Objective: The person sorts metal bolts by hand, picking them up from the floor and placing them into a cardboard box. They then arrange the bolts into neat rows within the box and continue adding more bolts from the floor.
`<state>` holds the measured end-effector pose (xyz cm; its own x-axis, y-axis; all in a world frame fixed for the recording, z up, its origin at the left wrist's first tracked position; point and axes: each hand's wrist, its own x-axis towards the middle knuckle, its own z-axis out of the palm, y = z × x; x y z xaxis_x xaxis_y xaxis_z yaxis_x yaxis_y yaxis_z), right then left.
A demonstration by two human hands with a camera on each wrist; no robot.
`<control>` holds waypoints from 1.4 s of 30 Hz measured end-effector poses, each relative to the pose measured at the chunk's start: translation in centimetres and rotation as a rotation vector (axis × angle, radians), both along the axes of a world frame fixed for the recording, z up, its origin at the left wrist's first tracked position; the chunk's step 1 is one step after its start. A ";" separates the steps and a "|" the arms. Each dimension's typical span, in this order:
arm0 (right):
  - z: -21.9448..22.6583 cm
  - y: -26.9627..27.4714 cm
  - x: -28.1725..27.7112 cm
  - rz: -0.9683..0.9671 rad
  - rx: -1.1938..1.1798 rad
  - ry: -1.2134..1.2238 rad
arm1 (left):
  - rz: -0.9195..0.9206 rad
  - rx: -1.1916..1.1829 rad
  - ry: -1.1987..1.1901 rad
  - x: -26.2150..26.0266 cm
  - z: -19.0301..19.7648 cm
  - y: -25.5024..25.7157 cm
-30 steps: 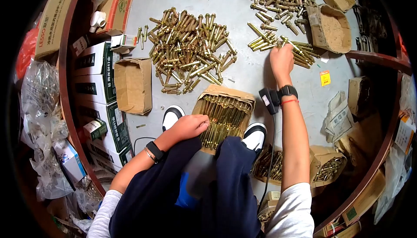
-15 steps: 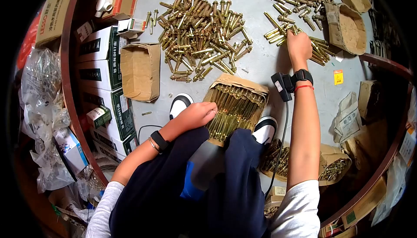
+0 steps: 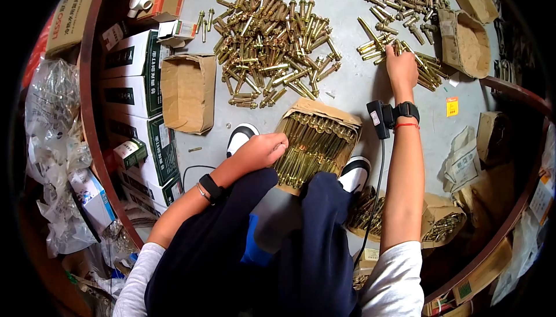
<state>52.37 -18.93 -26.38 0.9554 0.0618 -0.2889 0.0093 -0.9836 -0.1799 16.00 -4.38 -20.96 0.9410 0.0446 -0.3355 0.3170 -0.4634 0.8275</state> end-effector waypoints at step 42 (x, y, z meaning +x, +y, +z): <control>6.8 -5.7 -21.6 1.730 0.351 -0.036 | -0.012 -0.023 -0.003 -0.4 -0.4 0.3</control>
<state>30.77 -24.68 -19.62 -0.2611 0.9650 -0.0235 0.9108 0.2383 -0.3372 15.57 -4.11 -21.35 0.9423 0.0254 -0.3339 0.3092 -0.4485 0.8386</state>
